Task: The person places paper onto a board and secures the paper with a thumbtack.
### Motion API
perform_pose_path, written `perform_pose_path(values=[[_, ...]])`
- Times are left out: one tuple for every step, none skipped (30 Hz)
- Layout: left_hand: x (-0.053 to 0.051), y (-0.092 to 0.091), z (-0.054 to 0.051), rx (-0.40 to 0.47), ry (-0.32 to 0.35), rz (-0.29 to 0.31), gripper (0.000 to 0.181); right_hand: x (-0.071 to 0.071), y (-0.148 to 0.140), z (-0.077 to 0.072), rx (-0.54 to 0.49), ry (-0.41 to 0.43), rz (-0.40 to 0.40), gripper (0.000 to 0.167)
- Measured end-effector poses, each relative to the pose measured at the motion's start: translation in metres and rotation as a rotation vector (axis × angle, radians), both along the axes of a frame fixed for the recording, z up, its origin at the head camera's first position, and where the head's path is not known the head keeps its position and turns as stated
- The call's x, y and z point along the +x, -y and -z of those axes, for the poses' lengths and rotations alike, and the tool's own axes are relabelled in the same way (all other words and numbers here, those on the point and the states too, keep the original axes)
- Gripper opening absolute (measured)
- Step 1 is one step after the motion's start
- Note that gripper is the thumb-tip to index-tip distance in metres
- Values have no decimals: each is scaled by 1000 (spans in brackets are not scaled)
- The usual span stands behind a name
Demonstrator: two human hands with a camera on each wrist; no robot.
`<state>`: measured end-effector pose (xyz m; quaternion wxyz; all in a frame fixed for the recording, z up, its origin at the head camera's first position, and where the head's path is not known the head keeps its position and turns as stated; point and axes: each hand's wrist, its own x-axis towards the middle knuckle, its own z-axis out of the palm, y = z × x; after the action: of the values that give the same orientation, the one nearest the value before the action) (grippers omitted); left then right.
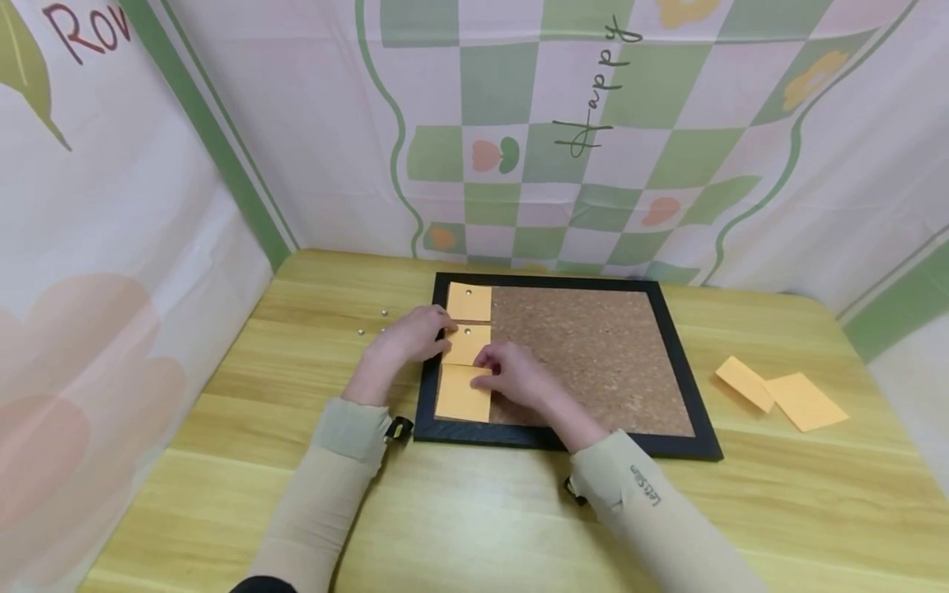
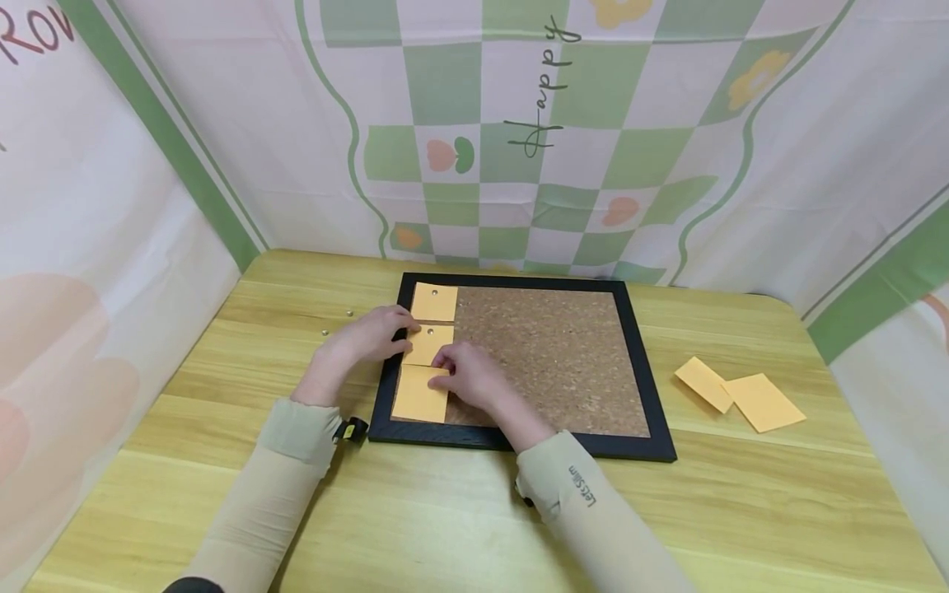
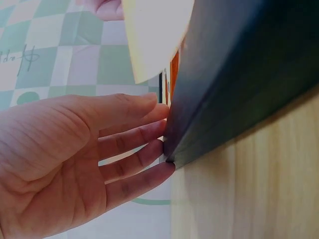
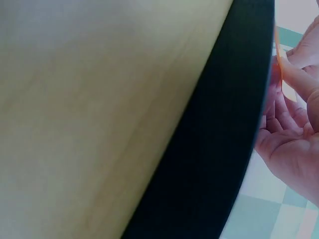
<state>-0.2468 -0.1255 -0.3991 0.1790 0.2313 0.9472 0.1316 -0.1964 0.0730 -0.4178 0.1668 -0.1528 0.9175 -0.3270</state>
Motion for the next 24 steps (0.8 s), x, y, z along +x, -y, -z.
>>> perform_pose_path(values=[[0, 0, 0, -1, 0, 2, 42, 0, 1, 0, 13, -5, 0, 18], [0, 0, -1, -2, -1, 3, 42, 0, 2, 1, 25, -14, 1, 18], [0, 0, -1, -2, 0, 4, 42, 0, 2, 1, 36, -23, 0, 17], [1, 0, -1, -2, -1, 4, 43, 1, 3, 2, 48, -34, -3, 17], [1, 1, -2, -2, -4, 7, 43, 1, 4, 2, 56, -43, -2, 16], [1, 1, -2, -3, -4, 10, 43, 1, 5, 3, 63, -54, -5, 15], [1, 1, -2, -3, -3, 12, 44, 1, 6, 3, 68, -65, -6, 15], [2, 1, -2, -3, 0, 12, 44, 2, 7, 3, 75, -75, -9, 14], [2, 2, -3, -1, 5, 12, 45, 2, 8, 3, 79, -83, -10, 14], [2, 2, -3, -1, 8, 12, 46, 3, 8, 3, 83, -90, -9, 13], [2, 2, -3, 0, 12, 13, 46, 3, 9, 3, 86, -93, -6, 13], [3, 2, -4, 2, 18, 11, 46, 4, 10, 3, 91, -96, -4, 13], [3, 2, -4, 3, 20, 12, 47, 4, 10, 3, 97, -100, -2, 13], [3, 2, -4, 5, 22, 13, 47, 4, 11, 3, 102, -101, 0, 13], [3, 2, -4, 8, 24, 13, 47, 4, 11, 3, 106, -102, 1, 13], [3, 2, -4, 10, 25, 14, 48, 5, 11, 3, 112, -103, 3, 13], [3, 2, -4, 10, 27, 14, 49, 5, 12, 3, 117, -104, 3, 13], [3, 2, -4, 12, 30, 14, 50, 5, 12, 3, 121, -104, 4, 12], [3, 3, -4, 13, 34, 14, 50, 5, 12, 3, 126, -105, 3, 12], [4, 3, -5, 14, 39, 13, 51, 5, 12, 3, 128, -105, 2, 12], [4, 3, -5, 13, 44, 12, 52, 5, 12, 3, 134, -107, 1, 12], [4, 4, -5, 11, 48, 13, 53, 5, 13, 3, 140, -107, 0, 13], [4, 4, -5, 8, 55, 14, 54, 5, 13, 3, 144, -109, -1, 13], [4, 4, -6, 4, 59, 17, 55, 5, 14, 3, 148, -108, 0, 13]])
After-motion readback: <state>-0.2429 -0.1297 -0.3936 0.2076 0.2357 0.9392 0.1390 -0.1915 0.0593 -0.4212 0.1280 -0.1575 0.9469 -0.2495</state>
